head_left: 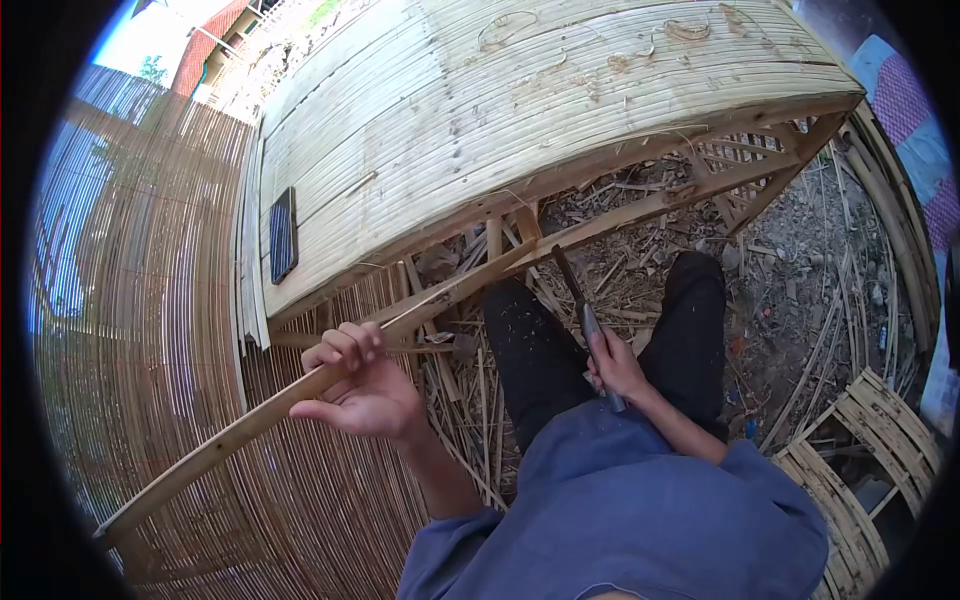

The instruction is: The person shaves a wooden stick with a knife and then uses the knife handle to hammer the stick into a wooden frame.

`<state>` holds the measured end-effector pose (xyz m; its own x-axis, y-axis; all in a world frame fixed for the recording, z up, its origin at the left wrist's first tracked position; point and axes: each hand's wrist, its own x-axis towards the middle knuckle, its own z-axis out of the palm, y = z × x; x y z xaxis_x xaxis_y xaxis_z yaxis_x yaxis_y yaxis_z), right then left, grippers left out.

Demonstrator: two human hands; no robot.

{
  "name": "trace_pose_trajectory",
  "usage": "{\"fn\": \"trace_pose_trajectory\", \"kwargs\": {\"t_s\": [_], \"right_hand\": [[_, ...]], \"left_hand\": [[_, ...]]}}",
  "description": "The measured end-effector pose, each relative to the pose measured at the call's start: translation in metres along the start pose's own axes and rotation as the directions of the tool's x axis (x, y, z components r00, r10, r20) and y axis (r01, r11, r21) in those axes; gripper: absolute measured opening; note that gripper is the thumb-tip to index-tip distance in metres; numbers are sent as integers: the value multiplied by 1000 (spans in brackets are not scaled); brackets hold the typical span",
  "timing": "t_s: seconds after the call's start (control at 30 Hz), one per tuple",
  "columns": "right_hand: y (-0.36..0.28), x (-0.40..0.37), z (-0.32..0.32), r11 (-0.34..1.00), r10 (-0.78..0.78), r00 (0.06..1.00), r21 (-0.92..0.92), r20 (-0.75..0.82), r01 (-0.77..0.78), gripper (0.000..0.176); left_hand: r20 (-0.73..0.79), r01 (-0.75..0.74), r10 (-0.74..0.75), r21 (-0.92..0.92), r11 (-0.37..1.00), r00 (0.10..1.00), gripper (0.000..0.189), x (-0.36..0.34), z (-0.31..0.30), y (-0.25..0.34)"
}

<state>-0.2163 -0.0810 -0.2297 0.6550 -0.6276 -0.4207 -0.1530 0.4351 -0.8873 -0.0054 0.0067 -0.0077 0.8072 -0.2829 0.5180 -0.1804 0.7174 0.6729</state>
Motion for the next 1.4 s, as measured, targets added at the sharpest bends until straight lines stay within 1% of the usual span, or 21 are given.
{"fn": "trace_pose_trajectory", "kwargs": {"t_s": [0.03, 0.13, 0.23, 0.33, 0.37, 0.43, 0.53, 0.57, 0.67, 0.77, 0.8, 0.83, 0.87, 0.93, 0.97, 1.07, 1.17, 1.27, 1.37, 1.4], "right_hand": [[-3, -1, 1, 1000, -22, 1000, -12, -7, 22, 40], [-17, -7, 5, 998, -59, 998, -11, 4, 59, 40], [-31, -11, 9, 995, -92, 994, -29, 56, 94, 39], [-51, -18, 16, 971, -195, 975, -115, 109, 208, 36], [-55, -20, 19, 962, -220, 966, -131, 139, 238, 35], [-63, -22, 26, 942, -264, 944, -159, 199, 297, 33], [-78, -21, 36, 819, -417, 860, -289, 295, 496, 32], [-82, -19, 38, 857, -350, 882, -273, 314, 437, 34], [-60, 0, 37, 855, -373, 854, -224, 363, 469, 35], [-62, 2, 33, 767, -414, 836, -358, 359, 533, 38], [-61, 4, 32, 787, -408, 830, -315, 379, 531, 38], [-60, 7, 31, 807, -403, 824, -271, 398, 525, 38], [-59, 10, 31, 824, -401, 817, -226, 415, 519, 37], [-65, 12, 31, 803, -432, 806, -234, 405, 548, 35], [-69, 12, 32, 792, -447, 799, -238, 402, 563, 34], [-84, 12, 34, 799, -318, 878, -397, 359, 452, 32], [-80, 21, 33, 763, -323, 895, -475, 307, 438, 41], [-86, 22, 27, 776, -333, 901, -462, 277, 429, 49], [-84, 27, 23, 704, -401, 875, -519, 272, 484, 55], [-82, 30, 21, 693, -397, 883, -549, 251, 468, 57]], "left_hand": [[147, 4, -2, -19, 1000, 989, 65, 3, -7, 0], [-43, -18, 19, 17, 1000, 999, 64, 0, 16, -1], [-112, -23, 24, 15, 1000, 993, 62, -4, 25, -1], [119, -50, 49, 1, 999, 992, 61, -6, 4, -6], [151, -75, 79, -30, 997, 985, 61, -8, -2, -9], [212, -119, 136, -94, 988, 968, 61, -14, -16, -16], [174, -241, 230, 46, 969, 958, 63, -33, -20, -21], [145, -271, 254, 117, 955, 956, 63, -37, -18, -22], [250, -258, 244, 25, 966, 937, 64, -44, -28, -20], [333, -218, 201, 12, 976, 921, 64, -46, -33, -17], [359, -200, 185, 6, 980, 915, 65, -48, -34, -17], [295, -153, 148, -7, 988, 944, 66, -52, -29, -15], [342, -120, 108, 15, 993, 933, 66, -54, -29, -13], [431, -59, 26, 63, 996, 902, 66, -59, -30, -8], [443, -38, 6, 64, 997, 896, 66, -62, -28, -8], [510, -44, -29, 131, 990, 860, 67, -71, -22, -6], [579, -61, -12, 107, 992, 815, 71, -82, -17, -8], [648, -53, -10, 77, 996, 761, 72, -82, -19, -9], [717, -56, 10, 40, 998, 697, 72, -77, -20, -10], [738, -56, 17, 28, 998, 675, 72, -76, -19, -11]]}}
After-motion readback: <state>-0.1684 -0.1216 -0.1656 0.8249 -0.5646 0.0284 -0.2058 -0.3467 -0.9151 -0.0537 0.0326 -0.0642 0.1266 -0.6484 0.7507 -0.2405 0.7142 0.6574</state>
